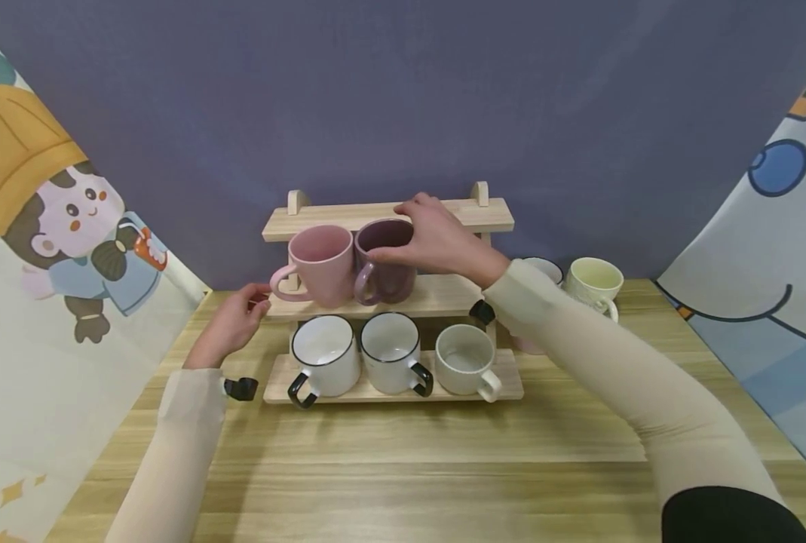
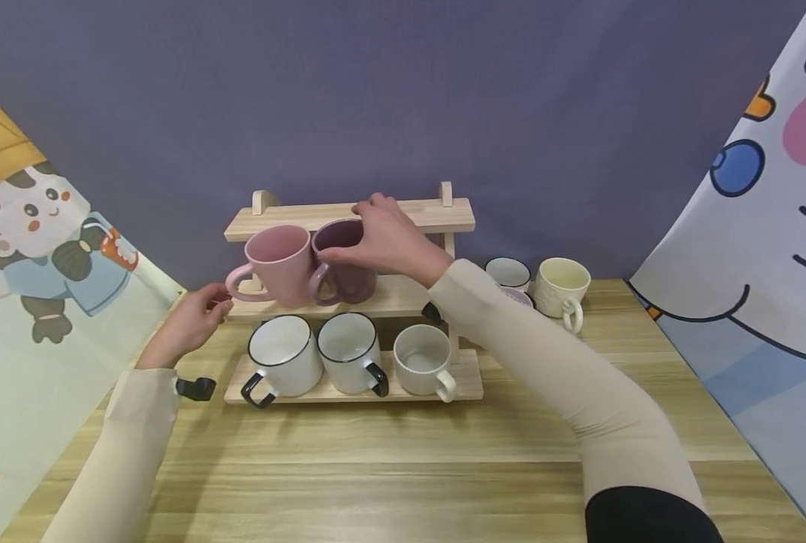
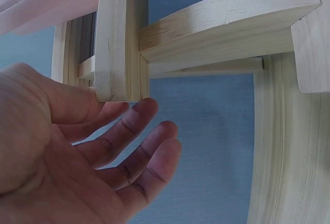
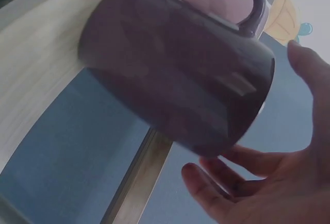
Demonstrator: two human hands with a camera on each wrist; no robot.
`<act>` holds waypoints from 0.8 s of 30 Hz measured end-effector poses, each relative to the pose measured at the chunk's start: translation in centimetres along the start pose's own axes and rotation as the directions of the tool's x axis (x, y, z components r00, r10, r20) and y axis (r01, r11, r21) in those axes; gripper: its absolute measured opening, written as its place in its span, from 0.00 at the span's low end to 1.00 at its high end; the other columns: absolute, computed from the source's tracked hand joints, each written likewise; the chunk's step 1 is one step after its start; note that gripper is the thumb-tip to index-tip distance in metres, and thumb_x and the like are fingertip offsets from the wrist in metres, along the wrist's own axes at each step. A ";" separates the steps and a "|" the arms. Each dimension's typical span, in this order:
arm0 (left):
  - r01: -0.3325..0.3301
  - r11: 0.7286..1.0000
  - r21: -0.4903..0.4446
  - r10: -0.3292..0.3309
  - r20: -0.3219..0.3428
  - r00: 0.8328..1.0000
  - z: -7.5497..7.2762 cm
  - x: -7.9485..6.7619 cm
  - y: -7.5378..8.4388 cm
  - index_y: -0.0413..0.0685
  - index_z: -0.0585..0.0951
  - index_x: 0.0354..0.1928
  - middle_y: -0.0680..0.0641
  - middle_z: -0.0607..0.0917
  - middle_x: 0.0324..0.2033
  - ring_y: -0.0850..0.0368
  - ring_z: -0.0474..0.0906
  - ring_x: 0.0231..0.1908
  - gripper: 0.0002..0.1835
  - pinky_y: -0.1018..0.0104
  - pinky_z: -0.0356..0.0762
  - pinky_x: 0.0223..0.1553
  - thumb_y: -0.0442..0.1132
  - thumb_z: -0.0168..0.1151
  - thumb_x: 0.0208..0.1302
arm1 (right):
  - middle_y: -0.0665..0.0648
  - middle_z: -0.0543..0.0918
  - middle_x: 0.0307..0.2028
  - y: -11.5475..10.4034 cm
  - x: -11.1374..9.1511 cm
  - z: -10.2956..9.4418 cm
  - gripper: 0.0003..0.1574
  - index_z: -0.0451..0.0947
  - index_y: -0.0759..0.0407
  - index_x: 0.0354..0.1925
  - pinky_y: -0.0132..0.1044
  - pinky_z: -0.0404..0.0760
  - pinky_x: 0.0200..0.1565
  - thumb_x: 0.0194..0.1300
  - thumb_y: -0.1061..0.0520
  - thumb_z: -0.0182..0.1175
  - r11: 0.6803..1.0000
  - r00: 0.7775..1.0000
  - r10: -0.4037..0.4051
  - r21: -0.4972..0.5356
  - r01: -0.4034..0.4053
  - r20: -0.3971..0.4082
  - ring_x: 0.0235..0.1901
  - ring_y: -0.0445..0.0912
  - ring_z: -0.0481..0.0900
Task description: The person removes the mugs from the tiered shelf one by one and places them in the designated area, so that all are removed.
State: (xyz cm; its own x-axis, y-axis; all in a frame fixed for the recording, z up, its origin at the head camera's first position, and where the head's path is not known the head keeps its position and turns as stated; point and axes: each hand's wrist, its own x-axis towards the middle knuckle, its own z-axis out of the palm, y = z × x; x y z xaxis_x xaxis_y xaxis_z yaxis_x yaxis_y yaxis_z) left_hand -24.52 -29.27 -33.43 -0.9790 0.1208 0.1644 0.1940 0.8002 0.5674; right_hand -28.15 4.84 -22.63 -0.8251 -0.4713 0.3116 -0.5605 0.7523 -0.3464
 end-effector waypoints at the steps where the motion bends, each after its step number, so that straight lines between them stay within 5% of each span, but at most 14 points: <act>1: -0.001 1.000 0.000 0.001 0.000 1.000 0.0 0.0 0.0 0.29 0.68 0.60 0.30 0.75 0.48 0.39 0.73 0.45 0.19 0.47 0.72 0.44 0.33 0.45 0.72 | 0.61 0.70 0.54 -0.2 0.2 0.1 0.63 0.68 0.64 0.62 0.44 0.71 0.52 0.43 0.21 0.62 1.000 1.000 0.006 -0.006 -0.006 0.004 0.52 0.50 0.67; 12: -0.012 1.000 0.004 0.012 -0.003 1.000 -0.1 0.0 -0.1 0.29 0.68 0.59 0.30 0.75 0.47 0.39 0.73 0.45 0.18 0.47 0.72 0.44 0.33 0.45 0.72 | 0.61 0.71 0.51 -1.1 1.0 0.9 0.60 0.70 0.66 0.60 0.42 0.71 0.49 0.44 0.25 0.65 0.999 0.999 0.035 -0.039 -0.035 0.015 0.49 0.51 0.67; 24: -0.008 1.000 -0.010 0.008 -0.008 1.000 0.0 0.0 -0.1 0.29 0.68 0.59 0.30 0.75 0.47 0.39 0.73 0.45 0.18 0.48 0.72 0.44 0.33 0.45 0.72 | 0.60 0.72 0.52 -0.8 0.9 0.8 0.51 0.68 0.61 0.62 0.42 0.69 0.52 0.47 0.35 0.64 0.999 0.998 -0.030 -0.031 0.032 0.047 0.52 0.50 0.66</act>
State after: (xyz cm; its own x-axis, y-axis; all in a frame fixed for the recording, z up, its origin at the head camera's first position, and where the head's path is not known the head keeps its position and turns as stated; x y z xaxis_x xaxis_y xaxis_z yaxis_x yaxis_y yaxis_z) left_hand -24.52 -29.33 -33.45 -0.9768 0.1227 0.1753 0.2027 0.7934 0.5740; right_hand -28.53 3.48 -22.75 -0.8103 -0.5146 0.2804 -0.5837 0.7510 -0.3085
